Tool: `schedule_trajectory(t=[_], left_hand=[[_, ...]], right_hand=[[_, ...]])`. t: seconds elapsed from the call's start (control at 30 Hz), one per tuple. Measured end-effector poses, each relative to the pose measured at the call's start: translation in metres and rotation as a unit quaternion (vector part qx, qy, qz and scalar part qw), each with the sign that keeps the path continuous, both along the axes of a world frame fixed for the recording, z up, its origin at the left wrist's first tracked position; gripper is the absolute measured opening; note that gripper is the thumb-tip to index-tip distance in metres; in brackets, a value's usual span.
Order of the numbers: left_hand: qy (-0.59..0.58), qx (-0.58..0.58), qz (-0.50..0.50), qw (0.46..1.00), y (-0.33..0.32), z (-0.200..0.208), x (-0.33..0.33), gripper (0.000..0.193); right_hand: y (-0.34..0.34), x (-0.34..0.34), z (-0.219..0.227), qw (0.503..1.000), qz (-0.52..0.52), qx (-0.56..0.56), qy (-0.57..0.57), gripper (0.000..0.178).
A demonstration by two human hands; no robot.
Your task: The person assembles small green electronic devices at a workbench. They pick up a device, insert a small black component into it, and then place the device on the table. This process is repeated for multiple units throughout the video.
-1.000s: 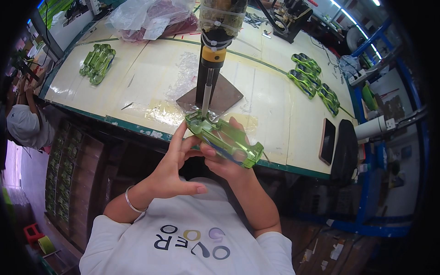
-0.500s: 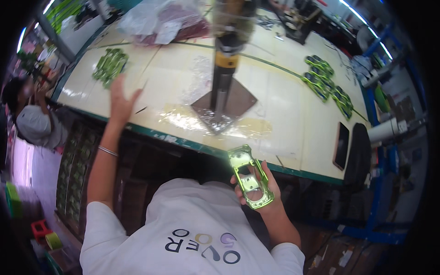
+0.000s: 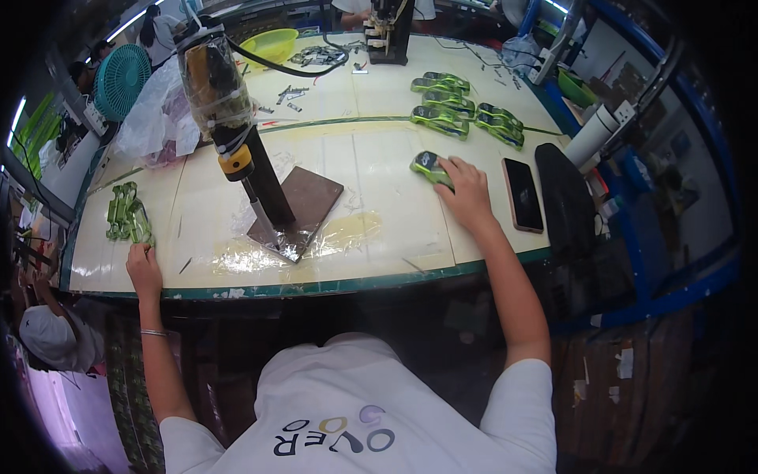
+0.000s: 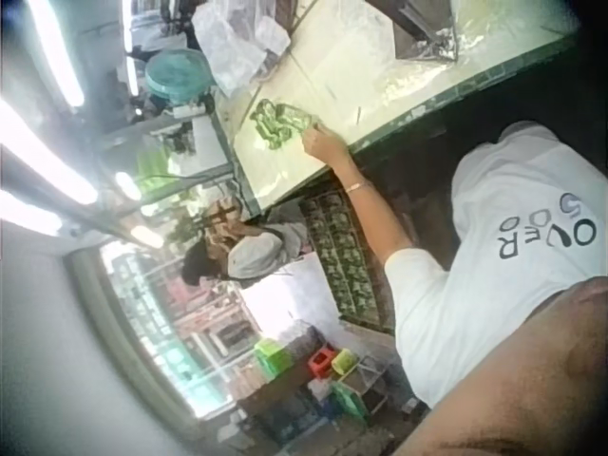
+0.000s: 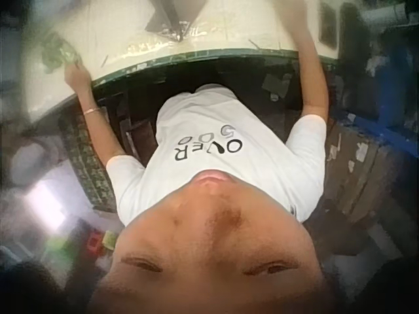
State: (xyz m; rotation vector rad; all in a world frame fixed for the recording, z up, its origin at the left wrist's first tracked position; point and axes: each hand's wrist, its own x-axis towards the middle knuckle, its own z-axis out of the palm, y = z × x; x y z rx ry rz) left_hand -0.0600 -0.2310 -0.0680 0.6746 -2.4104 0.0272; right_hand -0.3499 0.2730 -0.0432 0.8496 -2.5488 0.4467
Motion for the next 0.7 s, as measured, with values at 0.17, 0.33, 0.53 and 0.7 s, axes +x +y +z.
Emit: schedule_trajectory(t=[0.17,0.33,0.53,0.7], left_hand=[[0.145,0.178,-0.043,0.972,0.043,0.002,0.008,0.011],[0.271,0.531,-0.170,0.785,0.122,0.054,0.051,0.017],[0.171,0.750,-0.314,0.556,0.195,0.098,0.048,0.018],[-0.020,0.644,-0.341,0.684,0.182,0.084,0.007,0.016]], right_hand=[[-0.008,0.003,-0.001,0.975,-0.045,-0.157,0.152,0.041],[-0.057,0.130,0.017,0.955,0.181,-0.234,0.026,0.034],[-0.136,0.228,0.031,0.866,0.421,-0.239,-0.124,0.069],[-0.142,0.235,0.007,0.814,0.367,-0.289,-0.347,0.073]])
